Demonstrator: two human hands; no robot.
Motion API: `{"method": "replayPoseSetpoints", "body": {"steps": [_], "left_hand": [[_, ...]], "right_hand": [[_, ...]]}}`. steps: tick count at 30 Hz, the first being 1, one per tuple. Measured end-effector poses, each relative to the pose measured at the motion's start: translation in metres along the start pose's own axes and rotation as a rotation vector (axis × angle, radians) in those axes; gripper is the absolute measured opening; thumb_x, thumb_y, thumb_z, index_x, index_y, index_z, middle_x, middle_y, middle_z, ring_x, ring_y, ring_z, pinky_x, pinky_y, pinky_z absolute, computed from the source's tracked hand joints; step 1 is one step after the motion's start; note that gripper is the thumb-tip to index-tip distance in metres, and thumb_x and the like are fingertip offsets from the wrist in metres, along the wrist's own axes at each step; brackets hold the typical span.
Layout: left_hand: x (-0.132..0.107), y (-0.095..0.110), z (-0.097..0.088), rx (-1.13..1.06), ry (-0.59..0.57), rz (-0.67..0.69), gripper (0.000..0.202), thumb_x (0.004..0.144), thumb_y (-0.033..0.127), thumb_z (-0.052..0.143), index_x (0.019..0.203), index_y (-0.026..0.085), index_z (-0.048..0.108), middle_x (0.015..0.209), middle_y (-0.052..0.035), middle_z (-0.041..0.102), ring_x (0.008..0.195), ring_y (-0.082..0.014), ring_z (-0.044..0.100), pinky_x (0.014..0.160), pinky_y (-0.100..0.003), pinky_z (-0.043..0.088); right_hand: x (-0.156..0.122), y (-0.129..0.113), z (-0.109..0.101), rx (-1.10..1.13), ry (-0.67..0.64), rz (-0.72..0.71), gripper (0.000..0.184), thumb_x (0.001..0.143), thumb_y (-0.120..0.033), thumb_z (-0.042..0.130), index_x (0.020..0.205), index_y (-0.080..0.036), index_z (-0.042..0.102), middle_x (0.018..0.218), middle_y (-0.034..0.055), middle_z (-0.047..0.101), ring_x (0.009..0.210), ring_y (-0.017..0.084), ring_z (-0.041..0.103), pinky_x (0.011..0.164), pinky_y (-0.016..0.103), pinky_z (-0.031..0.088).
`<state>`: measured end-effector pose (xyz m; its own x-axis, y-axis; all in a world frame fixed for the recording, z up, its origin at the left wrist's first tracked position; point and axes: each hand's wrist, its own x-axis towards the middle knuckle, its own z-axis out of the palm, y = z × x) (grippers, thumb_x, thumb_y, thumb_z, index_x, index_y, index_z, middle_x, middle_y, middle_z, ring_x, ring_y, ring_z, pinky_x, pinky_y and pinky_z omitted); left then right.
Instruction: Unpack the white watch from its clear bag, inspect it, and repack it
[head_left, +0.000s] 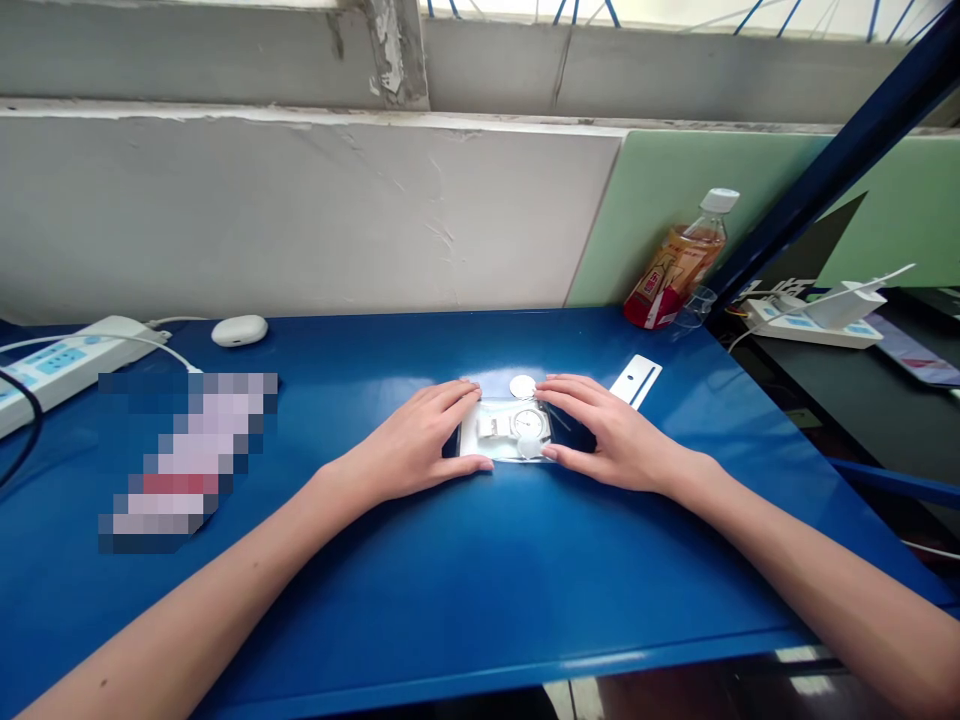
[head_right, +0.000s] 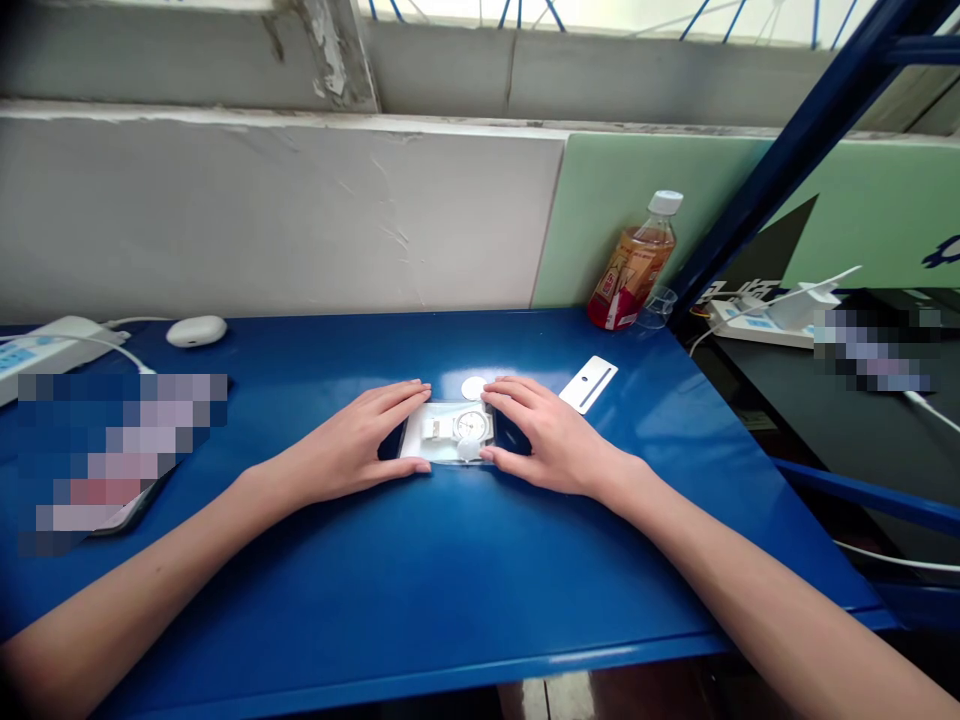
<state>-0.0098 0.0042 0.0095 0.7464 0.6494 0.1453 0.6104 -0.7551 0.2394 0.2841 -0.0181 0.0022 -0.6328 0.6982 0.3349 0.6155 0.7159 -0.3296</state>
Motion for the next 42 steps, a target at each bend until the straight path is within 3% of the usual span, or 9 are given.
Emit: {"method": "replayPoseSetpoints", "body": {"steps": [4, 12, 17, 26, 32, 42], "left_hand": [[0.0001, 0.0005, 0.0011, -0.011, -0.008, -0.024, 0.082, 0.089, 0.070, 0.055, 0.145, 0.010, 0.047, 0.148, -0.0211, 0.049, 0.136, -0.0357, 0.048, 0.112, -0.048, 0.041], [-0.0008, -0.0052, -0.0013, -0.014, 0.014, -0.045, 0.089, 0.080, 0.078, 0.060, 0.139, 0.011, 0.055, 0.144, -0.0192, 0.055, 0.142, -0.0386, 0.041, 0.114, -0.054, 0.038], [-0.0005, -0.0051, 0.0017, -0.030, 0.025, -0.056, 0.088, 0.081, 0.076, 0.061, 0.140, 0.012, 0.054, 0.145, -0.0199, 0.054, 0.140, -0.0385, 0.042, 0.113, -0.054, 0.039], [-0.0002, -0.0029, 0.0057, -0.026, 0.058, -0.017, 0.081, 0.087, 0.067, 0.062, 0.144, 0.012, 0.050, 0.147, -0.0201, 0.051, 0.138, -0.0372, 0.044, 0.113, -0.053, 0.039], [-0.0002, -0.0024, 0.0062, -0.027, 0.033, -0.050, 0.079, 0.087, 0.068, 0.060, 0.143, 0.012, 0.051, 0.148, -0.0193, 0.049, 0.142, -0.0379, 0.040, 0.115, -0.054, 0.037], [-0.0003, -0.0013, 0.0049, -0.069, 0.013, -0.097, 0.082, 0.084, 0.072, 0.060, 0.142, 0.015, 0.052, 0.150, -0.0186, 0.047, 0.143, -0.0387, 0.038, 0.115, -0.056, 0.036]], "right_hand": [[-0.0011, 0.0036, 0.0000, 0.003, -0.025, 0.025, 0.067, 0.089, -0.050, 0.066, 0.143, -0.013, 0.050, 0.143, 0.0220, 0.056, 0.135, 0.037, 0.049, 0.109, 0.058, 0.045], [0.0000, 0.0075, -0.0022, 0.028, -0.069, 0.080, 0.067, 0.087, -0.053, 0.068, 0.139, -0.012, 0.055, 0.140, 0.0203, 0.059, 0.136, 0.036, 0.049, 0.110, 0.055, 0.046], [-0.0002, 0.0061, -0.0020, 0.017, -0.062, 0.074, 0.065, 0.088, -0.053, 0.066, 0.137, -0.013, 0.056, 0.139, 0.0193, 0.060, 0.136, 0.036, 0.048, 0.110, 0.055, 0.046], [-0.0031, 0.0074, 0.0000, 0.004, -0.053, 0.104, 0.074, 0.089, -0.054, 0.063, 0.146, -0.011, 0.044, 0.145, 0.0227, 0.052, 0.133, 0.035, 0.051, 0.108, 0.054, 0.048], [-0.0005, 0.0049, -0.0013, 0.007, -0.057, 0.054, 0.062, 0.093, -0.050, 0.060, 0.142, -0.012, 0.050, 0.143, 0.0201, 0.056, 0.134, 0.034, 0.050, 0.110, 0.054, 0.046], [0.0007, 0.0048, -0.0040, 0.009, -0.061, 0.061, 0.058, 0.089, -0.050, 0.065, 0.137, -0.019, 0.056, 0.137, 0.0158, 0.063, 0.135, 0.037, 0.050, 0.109, 0.058, 0.046]]}}
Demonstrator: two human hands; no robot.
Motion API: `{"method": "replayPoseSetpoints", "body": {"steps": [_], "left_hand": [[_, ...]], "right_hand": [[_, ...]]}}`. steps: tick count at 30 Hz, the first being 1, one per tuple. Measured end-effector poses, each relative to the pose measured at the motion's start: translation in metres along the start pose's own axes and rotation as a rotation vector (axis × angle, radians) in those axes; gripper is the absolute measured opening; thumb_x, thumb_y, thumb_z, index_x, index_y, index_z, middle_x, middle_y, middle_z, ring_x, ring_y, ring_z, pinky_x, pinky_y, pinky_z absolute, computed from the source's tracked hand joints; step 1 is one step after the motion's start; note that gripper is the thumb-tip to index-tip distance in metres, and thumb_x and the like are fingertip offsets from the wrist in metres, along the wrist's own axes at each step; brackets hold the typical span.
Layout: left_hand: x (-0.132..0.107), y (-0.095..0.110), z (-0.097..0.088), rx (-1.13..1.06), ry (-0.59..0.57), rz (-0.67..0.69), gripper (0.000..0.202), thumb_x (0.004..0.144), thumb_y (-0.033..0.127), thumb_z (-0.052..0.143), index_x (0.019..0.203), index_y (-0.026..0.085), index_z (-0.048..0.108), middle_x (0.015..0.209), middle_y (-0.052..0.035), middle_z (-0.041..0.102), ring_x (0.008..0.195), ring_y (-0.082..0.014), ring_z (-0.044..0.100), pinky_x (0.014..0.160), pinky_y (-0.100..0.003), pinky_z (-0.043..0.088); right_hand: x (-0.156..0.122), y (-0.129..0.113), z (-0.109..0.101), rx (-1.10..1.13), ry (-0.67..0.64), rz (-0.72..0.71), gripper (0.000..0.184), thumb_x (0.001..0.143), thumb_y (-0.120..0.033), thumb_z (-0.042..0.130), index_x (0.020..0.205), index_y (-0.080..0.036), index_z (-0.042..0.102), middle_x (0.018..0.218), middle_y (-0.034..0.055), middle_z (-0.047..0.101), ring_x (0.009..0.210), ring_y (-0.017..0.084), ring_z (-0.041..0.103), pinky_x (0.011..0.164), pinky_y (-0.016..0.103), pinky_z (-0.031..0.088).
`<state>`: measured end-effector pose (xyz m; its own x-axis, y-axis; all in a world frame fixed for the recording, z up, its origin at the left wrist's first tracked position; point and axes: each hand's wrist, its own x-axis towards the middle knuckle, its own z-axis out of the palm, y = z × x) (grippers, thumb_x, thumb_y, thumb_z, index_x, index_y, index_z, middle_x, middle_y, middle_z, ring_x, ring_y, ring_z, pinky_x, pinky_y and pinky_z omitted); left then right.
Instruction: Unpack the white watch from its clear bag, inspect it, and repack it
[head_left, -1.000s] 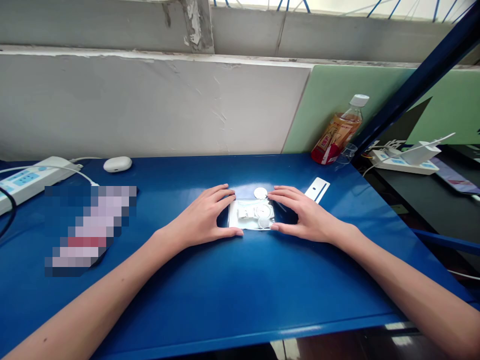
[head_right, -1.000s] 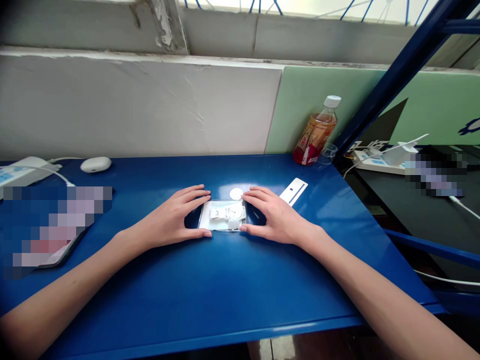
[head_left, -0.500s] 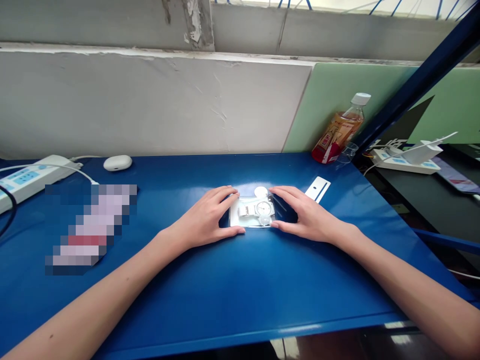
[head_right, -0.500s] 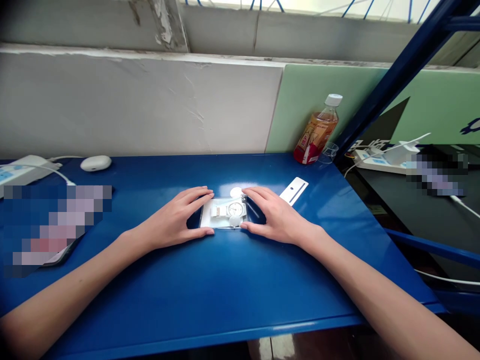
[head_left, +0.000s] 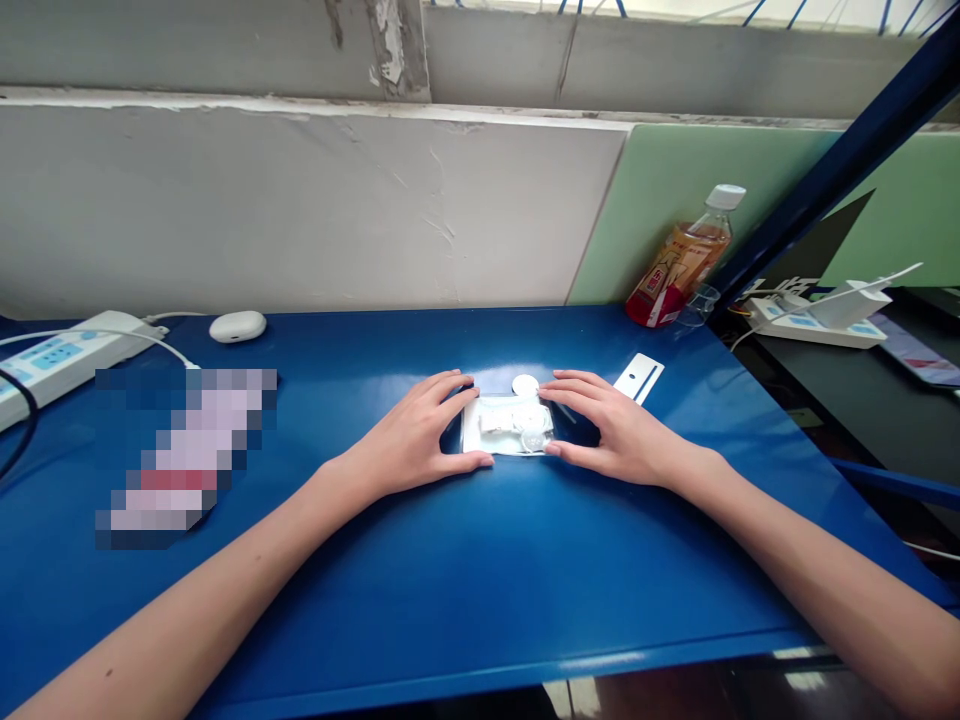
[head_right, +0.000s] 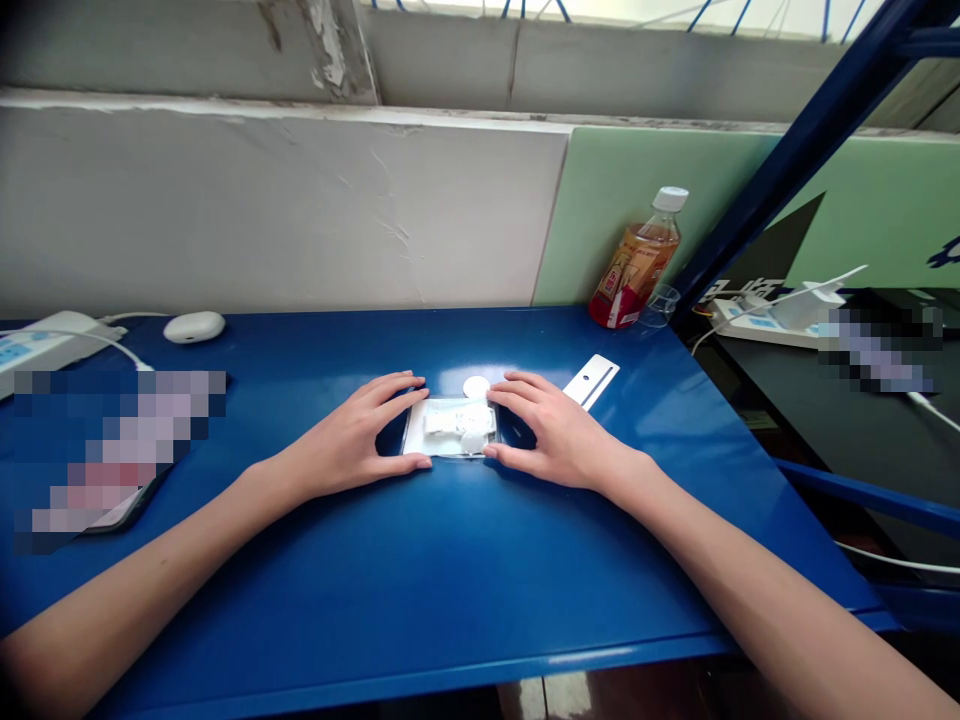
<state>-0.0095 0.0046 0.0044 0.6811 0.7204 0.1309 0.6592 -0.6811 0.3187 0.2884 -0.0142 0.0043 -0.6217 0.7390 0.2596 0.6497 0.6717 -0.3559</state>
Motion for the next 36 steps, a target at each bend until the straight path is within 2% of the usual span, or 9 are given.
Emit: {"method": "replayPoseSetpoints", "body": {"steps": [4, 8, 12, 17, 20, 27, 36], "left_hand": [[-0.0008, 0.0017, -0.0018, 0.000, 0.002, -0.007, 0.083, 0.084, 0.072, 0.062, 0.143, 0.014, 0.051, 0.151, -0.0198, 0.045, 0.141, -0.0392, 0.039, 0.114, -0.056, 0.037], [-0.0010, 0.0050, -0.0036, -0.026, 0.045, -0.016, 0.082, 0.083, 0.067, 0.066, 0.142, 0.013, 0.051, 0.146, -0.0211, 0.047, 0.134, -0.0379, 0.047, 0.110, -0.053, 0.043], [-0.0004, 0.0047, -0.0024, -0.043, 0.091, 0.010, 0.073, 0.083, 0.065, 0.067, 0.135, 0.015, 0.057, 0.135, -0.0182, 0.053, 0.126, -0.0355, 0.053, 0.106, -0.050, 0.047], [0.0004, 0.0025, -0.0007, -0.053, 0.069, 0.022, 0.068, 0.084, 0.065, 0.066, 0.132, 0.017, 0.058, 0.133, -0.0162, 0.055, 0.124, -0.0341, 0.054, 0.105, -0.048, 0.048], [0.0011, 0.0030, -0.0016, -0.065, 0.062, 0.010, 0.070, 0.084, 0.066, 0.065, 0.135, 0.017, 0.057, 0.134, -0.0166, 0.056, 0.124, -0.0345, 0.054, 0.105, -0.049, 0.047], [0.0012, 0.0053, -0.0036, -0.100, 0.056, -0.051, 0.083, 0.081, 0.068, 0.067, 0.146, 0.022, 0.046, 0.140, -0.0151, 0.054, 0.127, -0.0356, 0.052, 0.107, -0.050, 0.046], [0.0013, 0.0046, -0.0016, -0.108, 0.043, -0.064, 0.088, 0.080, 0.067, 0.069, 0.148, 0.018, 0.041, 0.141, -0.0164, 0.052, 0.129, -0.0349, 0.051, 0.108, -0.048, 0.044]], "right_hand": [[-0.0005, -0.0015, 0.0001, -0.029, 0.005, -0.004, 0.060, 0.089, -0.050, 0.065, 0.138, -0.017, 0.054, 0.137, 0.0175, 0.062, 0.134, 0.037, 0.051, 0.109, 0.057, 0.046], [-0.0010, -0.0015, 0.0005, -0.043, 0.005, -0.010, 0.067, 0.090, -0.051, 0.064, 0.146, -0.018, 0.046, 0.141, 0.0184, 0.057, 0.134, 0.036, 0.050, 0.108, 0.056, 0.046], [-0.0010, -0.0011, 0.0017, -0.065, -0.017, -0.041, 0.060, 0.093, -0.048, 0.059, 0.143, -0.015, 0.050, 0.140, 0.0188, 0.057, 0.133, 0.035, 0.051, 0.109, 0.055, 0.046], [-0.0025, -0.0008, 0.0045, -0.067, -0.006, -0.044, 0.059, 0.095, -0.046, 0.056, 0.146, -0.017, 0.048, 0.147, 0.0186, 0.052, 0.141, 0.037, 0.043, 0.111, 0.058, 0.043], [-0.0036, 0.0005, 0.0054, -0.070, -0.015, -0.054, 0.063, 0.095, -0.047, 0.056, 0.148, -0.015, 0.045, 0.150, 0.0179, 0.050, 0.146, 0.037, 0.036, 0.115, 0.059, 0.039], [-0.0030, 0.0008, 0.0028, -0.017, -0.042, -0.036, 0.071, 0.091, -0.048, 0.063, 0.153, -0.020, 0.040, 0.148, 0.0143, 0.054, 0.145, 0.038, 0.037, 0.112, 0.059, 0.043], [-0.0027, 0.0006, 0.0024, 0.005, -0.061, -0.003, 0.073, 0.090, -0.050, 0.065, 0.152, -0.020, 0.040, 0.148, 0.0144, 0.054, 0.146, 0.036, 0.038, 0.112, 0.057, 0.044]]}}
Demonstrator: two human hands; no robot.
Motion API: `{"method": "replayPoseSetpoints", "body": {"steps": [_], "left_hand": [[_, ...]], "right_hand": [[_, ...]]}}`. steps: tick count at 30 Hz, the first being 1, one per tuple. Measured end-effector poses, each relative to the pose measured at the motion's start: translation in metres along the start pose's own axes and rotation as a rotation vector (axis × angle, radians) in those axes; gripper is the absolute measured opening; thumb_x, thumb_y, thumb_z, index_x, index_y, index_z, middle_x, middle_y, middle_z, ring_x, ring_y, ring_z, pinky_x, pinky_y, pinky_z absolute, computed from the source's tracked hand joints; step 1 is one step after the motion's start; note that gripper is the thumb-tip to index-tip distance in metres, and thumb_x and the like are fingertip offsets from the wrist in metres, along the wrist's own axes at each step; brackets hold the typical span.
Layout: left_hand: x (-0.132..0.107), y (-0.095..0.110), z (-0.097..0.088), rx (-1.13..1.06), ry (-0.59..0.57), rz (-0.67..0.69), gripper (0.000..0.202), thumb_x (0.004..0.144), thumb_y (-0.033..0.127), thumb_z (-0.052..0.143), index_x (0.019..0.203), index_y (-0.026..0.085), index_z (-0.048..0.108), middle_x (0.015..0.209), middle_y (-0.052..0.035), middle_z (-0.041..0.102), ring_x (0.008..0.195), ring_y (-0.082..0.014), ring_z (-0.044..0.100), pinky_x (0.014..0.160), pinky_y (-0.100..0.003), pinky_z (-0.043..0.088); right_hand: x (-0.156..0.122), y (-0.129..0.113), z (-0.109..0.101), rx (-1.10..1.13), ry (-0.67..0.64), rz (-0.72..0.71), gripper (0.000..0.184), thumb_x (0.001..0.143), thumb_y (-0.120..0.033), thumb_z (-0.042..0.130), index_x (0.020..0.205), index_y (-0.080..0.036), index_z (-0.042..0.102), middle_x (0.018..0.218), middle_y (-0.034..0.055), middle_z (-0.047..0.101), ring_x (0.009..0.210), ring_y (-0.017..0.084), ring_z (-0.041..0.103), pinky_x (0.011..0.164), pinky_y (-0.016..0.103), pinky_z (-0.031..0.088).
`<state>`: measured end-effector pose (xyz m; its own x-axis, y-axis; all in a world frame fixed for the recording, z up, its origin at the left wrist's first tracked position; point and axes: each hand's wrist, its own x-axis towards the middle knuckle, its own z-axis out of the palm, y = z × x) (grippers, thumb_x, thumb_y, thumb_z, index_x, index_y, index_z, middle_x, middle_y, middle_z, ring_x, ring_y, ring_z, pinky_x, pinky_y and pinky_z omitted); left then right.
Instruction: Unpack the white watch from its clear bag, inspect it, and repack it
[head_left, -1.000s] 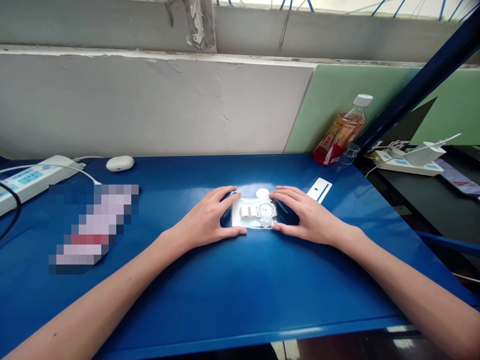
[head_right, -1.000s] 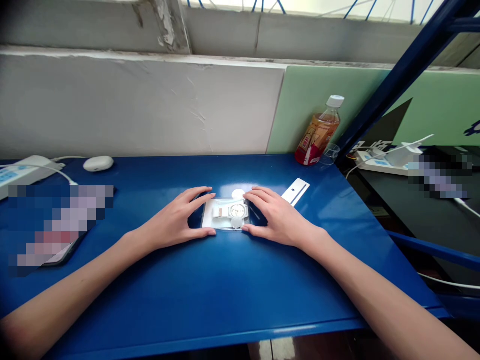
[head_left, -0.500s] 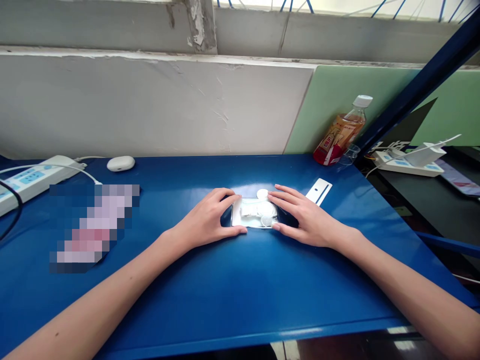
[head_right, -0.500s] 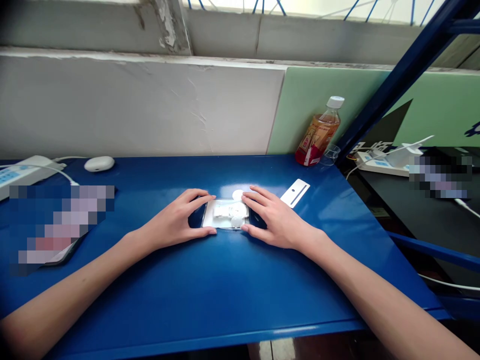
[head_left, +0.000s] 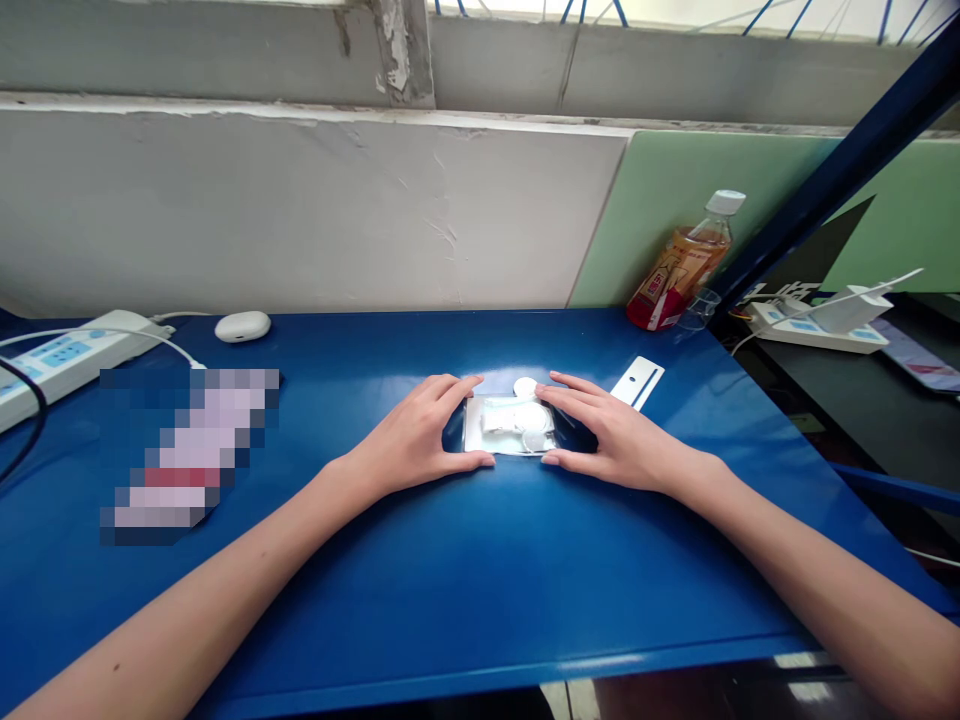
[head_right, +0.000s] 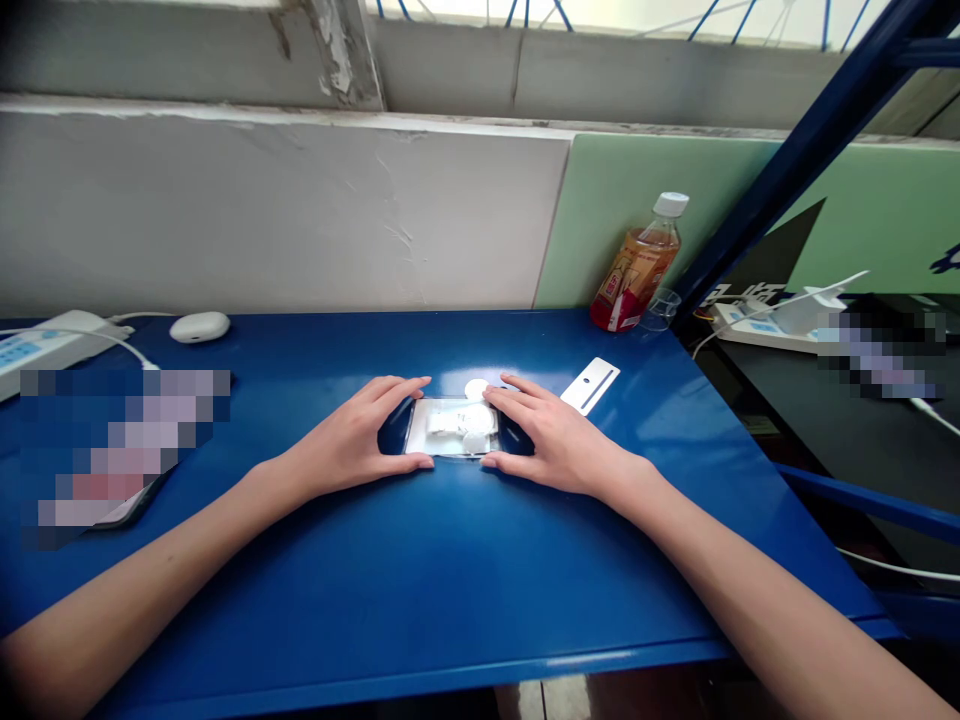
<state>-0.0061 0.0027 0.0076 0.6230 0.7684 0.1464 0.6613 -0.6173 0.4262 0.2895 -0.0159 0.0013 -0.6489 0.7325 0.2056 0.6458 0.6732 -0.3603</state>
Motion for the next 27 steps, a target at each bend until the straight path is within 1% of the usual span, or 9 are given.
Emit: {"method": "replayPoseSetpoints", "body": {"steps": [2, 6, 10, 13, 16, 19, 21, 25, 27], "left_hand": [[0.001, -0.001, 0.001, -0.037, 0.011, -0.012, 0.091, 0.078, 0.066, 0.072, 0.149, 0.020, 0.038, 0.137, -0.0147, 0.054, 0.128, -0.0341, 0.052, 0.108, -0.048, 0.043], [0.002, -0.002, 0.001, -0.095, 0.039, -0.032, 0.101, 0.075, 0.064, 0.076, 0.154, 0.023, 0.027, 0.129, -0.0113, 0.058, 0.126, -0.0332, 0.054, 0.109, -0.050, 0.043], [0.001, -0.001, 0.002, -0.088, 0.035, -0.043, 0.100, 0.077, 0.062, 0.075, 0.154, 0.023, 0.026, 0.135, -0.0125, 0.056, 0.129, -0.0342, 0.052, 0.110, -0.050, 0.042], [-0.001, 0.004, 0.003, -0.071, 0.032, -0.065, 0.094, 0.081, 0.061, 0.071, 0.154, 0.019, 0.028, 0.149, -0.0168, 0.044, 0.138, -0.0348, 0.045, 0.113, -0.049, 0.040], [-0.003, 0.008, 0.005, -0.043, 0.009, -0.056, 0.090, 0.085, 0.061, 0.066, 0.153, 0.015, 0.030, 0.157, -0.0180, 0.037, 0.144, -0.0344, 0.037, 0.117, -0.049, 0.035], [-0.004, 0.009, 0.007, 0.003, -0.045, 0.015, 0.080, 0.088, 0.060, 0.064, 0.150, 0.017, 0.038, 0.157, -0.0160, 0.040, 0.147, -0.0335, 0.033, 0.121, -0.052, 0.027], [-0.004, 0.009, 0.008, 0.031, -0.057, 0.053, 0.073, 0.090, 0.058, 0.062, 0.148, 0.018, 0.042, 0.155, -0.0148, 0.043, 0.148, -0.0327, 0.032, 0.122, -0.054, 0.023], [-0.004, 0.007, 0.010, 0.062, -0.067, 0.071, 0.064, 0.098, 0.052, 0.053, 0.150, 0.017, 0.041, 0.156, -0.0140, 0.042, 0.149, -0.0299, 0.031, 0.122, -0.052, 0.022], [-0.004, 0.006, 0.010, 0.082, -0.083, 0.081, 0.060, 0.102, 0.050, 0.046, 0.151, 0.016, 0.039, 0.157, -0.0139, 0.041, 0.150, -0.0287, 0.029, 0.122, -0.052, 0.021]], "right_hand": [[0.000, 0.001, 0.001, 0.010, 0.015, 0.002, 0.072, 0.089, -0.051, 0.066, 0.150, -0.021, 0.042, 0.148, 0.0144, 0.054, 0.146, 0.037, 0.037, 0.112, 0.058, 0.043], [0.000, 0.001, 0.003, 0.003, 0.040, 0.010, 0.074, 0.088, -0.055, 0.065, 0.149, -0.018, 0.043, 0.150, 0.0184, 0.050, 0.146, 0.038, 0.037, 0.113, 0.060, 0.041], [0.000, 0.000, 0.002, -0.031, 0.046, 0.048, 0.078, 0.090, -0.058, 0.060, 0.152, -0.016, 0.036, 0.154, 0.0216, 0.044, 0.146, 0.038, 0.037, 0.114, 0.061, 0.040], [-0.001, -0.001, 0.001, -0.051, 0.047, 0.069, 0.080, 0.093, -0.060, 0.055, 0.152, -0.010, 0.034, 0.155, 0.0260, 0.040, 0.146, 0.039, 0.036, 0.114, 0.060, 0.039], [-0.001, -0.001, 0.001, -0.053, 0.060, 0.072, 0.076, 0.094, -0.058, 0.053, 0.150, -0.009, 0.037, 0.155, 0.0268, 0.040, 0.145, 0.039, 0.037, 0.114, 0.059, 0.040], [-0.001, -0.002, 0.002, -0.048, 0.060, 0.060, 0.070, 0.095, -0.055, 0.053, 0.149, -0.013, 0.040, 0.154, 0.0252, 0.042, 0.145, 0.038, 0.038, 0.114, 0.059, 0.040], [-0.001, -0.003, 0.001, -0.052, 0.052, 0.030, 0.068, 0.095, -0.054, 0.054, 0.148, -0.014, 0.041, 0.154, 0.0241, 0.043, 0.144, 0.038, 0.038, 0.113, 0.060, 0.040], [-0.002, -0.005, 0.000, -0.075, 0.033, -0.042, 0.069, 0.093, -0.054, 0.059, 0.146, -0.013, 0.044, 0.151, 0.0236, 0.046, 0.143, 0.037, 0.040, 0.112, 0.058, 0.041], [-0.002, -0.006, 0.000, -0.070, 0.047, -0.070, 0.065, 0.092, -0.051, 0.061, 0.144, -0.015, 0.046, 0.149, 0.0223, 0.049, 0.141, 0.036, 0.043, 0.110, 0.057, 0.044]]}}
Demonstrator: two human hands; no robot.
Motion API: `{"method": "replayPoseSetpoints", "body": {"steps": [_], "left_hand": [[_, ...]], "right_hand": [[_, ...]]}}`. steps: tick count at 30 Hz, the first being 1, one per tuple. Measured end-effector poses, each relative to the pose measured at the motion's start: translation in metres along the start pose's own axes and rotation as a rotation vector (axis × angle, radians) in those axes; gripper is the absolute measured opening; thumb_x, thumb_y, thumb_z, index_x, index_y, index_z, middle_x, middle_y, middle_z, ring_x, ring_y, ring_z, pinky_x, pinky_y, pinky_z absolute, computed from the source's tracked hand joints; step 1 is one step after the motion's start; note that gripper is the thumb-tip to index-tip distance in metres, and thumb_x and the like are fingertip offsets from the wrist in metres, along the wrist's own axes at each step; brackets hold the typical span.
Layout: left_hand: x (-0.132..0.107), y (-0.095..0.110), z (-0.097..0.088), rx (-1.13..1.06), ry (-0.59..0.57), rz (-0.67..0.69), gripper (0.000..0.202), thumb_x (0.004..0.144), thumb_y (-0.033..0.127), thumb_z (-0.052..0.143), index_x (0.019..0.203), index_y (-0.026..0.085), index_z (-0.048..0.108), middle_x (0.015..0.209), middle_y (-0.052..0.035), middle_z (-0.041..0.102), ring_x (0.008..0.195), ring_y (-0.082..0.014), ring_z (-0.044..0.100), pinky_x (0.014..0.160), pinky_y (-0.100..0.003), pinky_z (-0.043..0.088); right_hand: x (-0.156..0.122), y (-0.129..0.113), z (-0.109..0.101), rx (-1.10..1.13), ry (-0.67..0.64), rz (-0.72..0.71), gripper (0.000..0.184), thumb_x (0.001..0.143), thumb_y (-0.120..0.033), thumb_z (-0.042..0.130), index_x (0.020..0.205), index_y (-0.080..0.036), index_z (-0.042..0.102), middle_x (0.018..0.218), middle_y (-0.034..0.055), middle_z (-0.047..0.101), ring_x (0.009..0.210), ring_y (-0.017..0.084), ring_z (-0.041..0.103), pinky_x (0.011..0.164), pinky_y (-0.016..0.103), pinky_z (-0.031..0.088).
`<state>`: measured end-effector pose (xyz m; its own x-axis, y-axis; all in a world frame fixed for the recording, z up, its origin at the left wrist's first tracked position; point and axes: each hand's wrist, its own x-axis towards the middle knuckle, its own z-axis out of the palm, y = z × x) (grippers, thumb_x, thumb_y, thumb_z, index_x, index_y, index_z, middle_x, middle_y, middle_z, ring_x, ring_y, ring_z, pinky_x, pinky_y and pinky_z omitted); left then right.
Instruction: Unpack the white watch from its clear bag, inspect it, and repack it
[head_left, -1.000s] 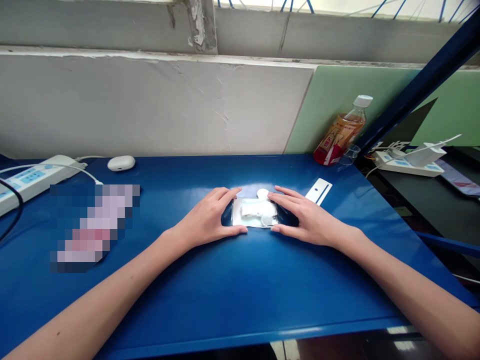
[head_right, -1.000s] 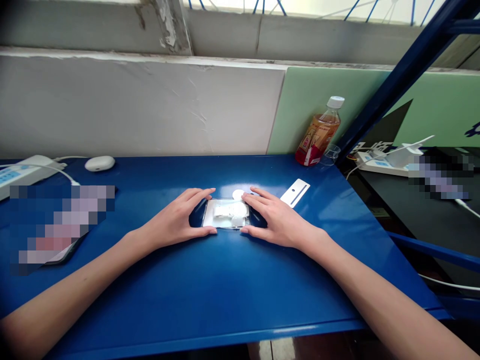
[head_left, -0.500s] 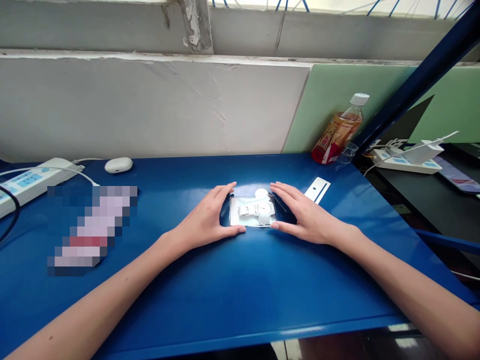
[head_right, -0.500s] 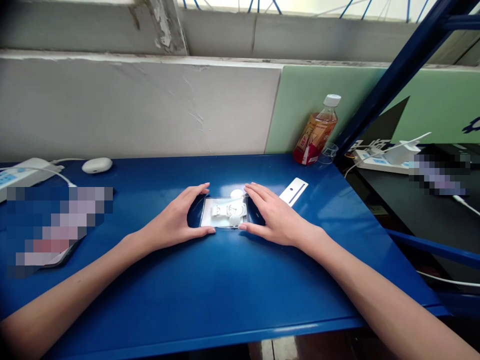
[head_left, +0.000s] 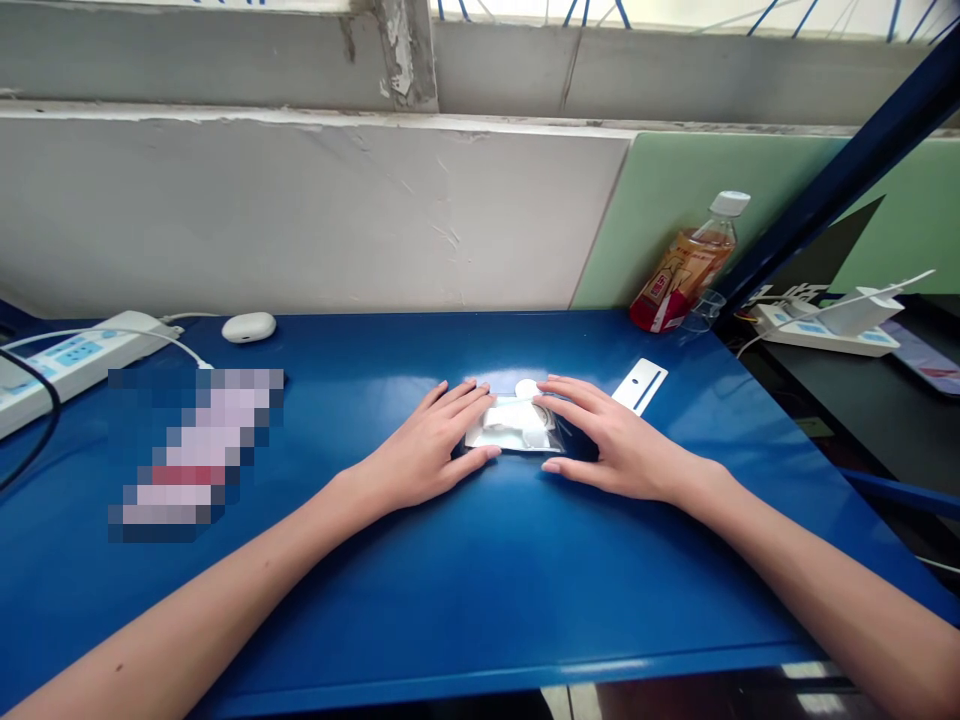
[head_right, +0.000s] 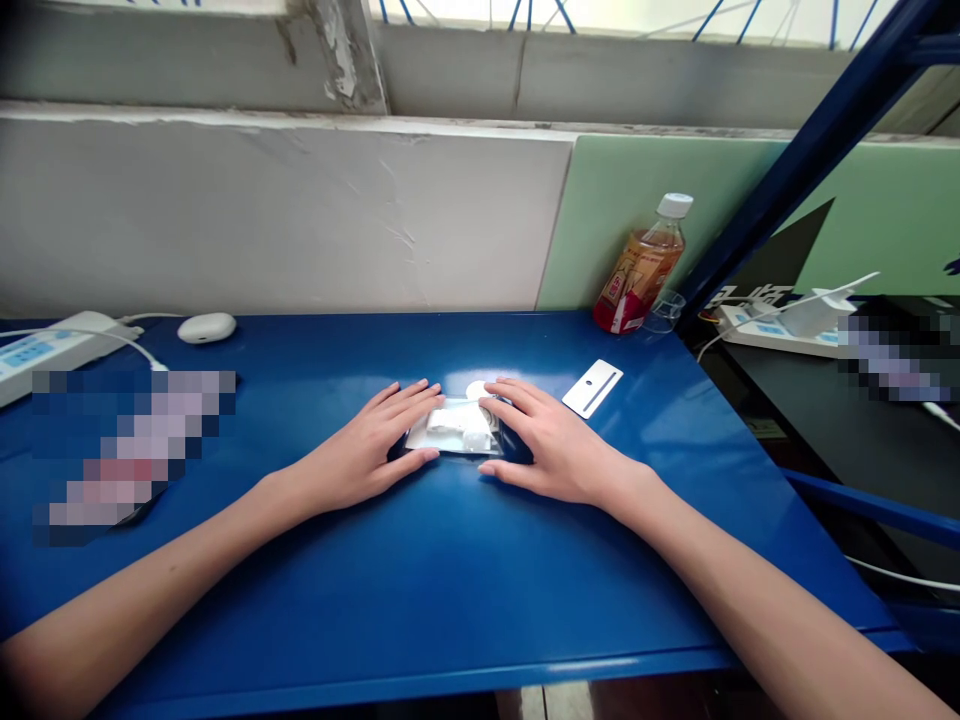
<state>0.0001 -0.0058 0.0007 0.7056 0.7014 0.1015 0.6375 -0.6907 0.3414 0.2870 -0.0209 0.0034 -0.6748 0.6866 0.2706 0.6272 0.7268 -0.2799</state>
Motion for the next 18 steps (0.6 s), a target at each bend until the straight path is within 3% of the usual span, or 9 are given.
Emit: {"method": "replayPoseSetpoints", "body": {"steps": [6, 13, 16, 18], "left_hand": [[0.001, 0.001, 0.001, 0.046, 0.075, 0.057, 0.053, 0.107, 0.046, 0.033, 0.147, 0.014, 0.046, 0.149, -0.0162, 0.051, 0.143, -0.0295, 0.042, 0.119, -0.055, 0.028], [0.002, 0.001, 0.001, 0.040, 0.384, 0.317, 0.032, 0.108, 0.029, 0.037, 0.127, 0.020, 0.061, 0.122, -0.0083, 0.073, 0.107, -0.0209, 0.072, 0.106, -0.045, 0.049], [0.001, 0.005, 0.001, 0.025, 0.525, 0.416, 0.021, 0.105, 0.023, 0.046, 0.115, 0.019, 0.064, 0.101, -0.0043, 0.078, 0.080, -0.0163, 0.076, 0.095, -0.039, 0.055], [0.001, 0.008, 0.001, -0.013, 0.563, 0.427, 0.018, 0.104, 0.020, 0.047, 0.109, 0.018, 0.065, 0.092, -0.0027, 0.079, 0.070, -0.0145, 0.074, 0.088, -0.035, 0.058]], "right_hand": [[0.003, 0.002, 0.000, 0.037, 0.132, -0.138, 0.036, 0.096, -0.033, 0.062, 0.129, -0.019, 0.061, 0.134, 0.0166, 0.064, 0.124, 0.029, 0.060, 0.101, 0.047, 0.053], [0.002, -0.002, -0.002, -0.014, 0.321, -0.254, 0.022, 0.097, -0.018, 0.060, 0.117, -0.021, 0.067, 0.105, 0.0096, 0.077, 0.090, 0.022, 0.073, 0.078, 0.037, 0.058], [0.002, -0.011, -0.005, 0.111, 0.366, -0.213, 0.019, 0.095, -0.017, 0.062, 0.112, -0.019, 0.069, 0.098, 0.0077, 0.079, 0.083, 0.021, 0.074, 0.075, 0.033, 0.058], [0.003, -0.017, -0.006, 0.271, 0.375, -0.083, 0.013, 0.093, -0.019, 0.065, 0.104, -0.019, 0.071, 0.094, 0.0057, 0.079, 0.079, 0.019, 0.074, 0.073, 0.029, 0.059]]}}
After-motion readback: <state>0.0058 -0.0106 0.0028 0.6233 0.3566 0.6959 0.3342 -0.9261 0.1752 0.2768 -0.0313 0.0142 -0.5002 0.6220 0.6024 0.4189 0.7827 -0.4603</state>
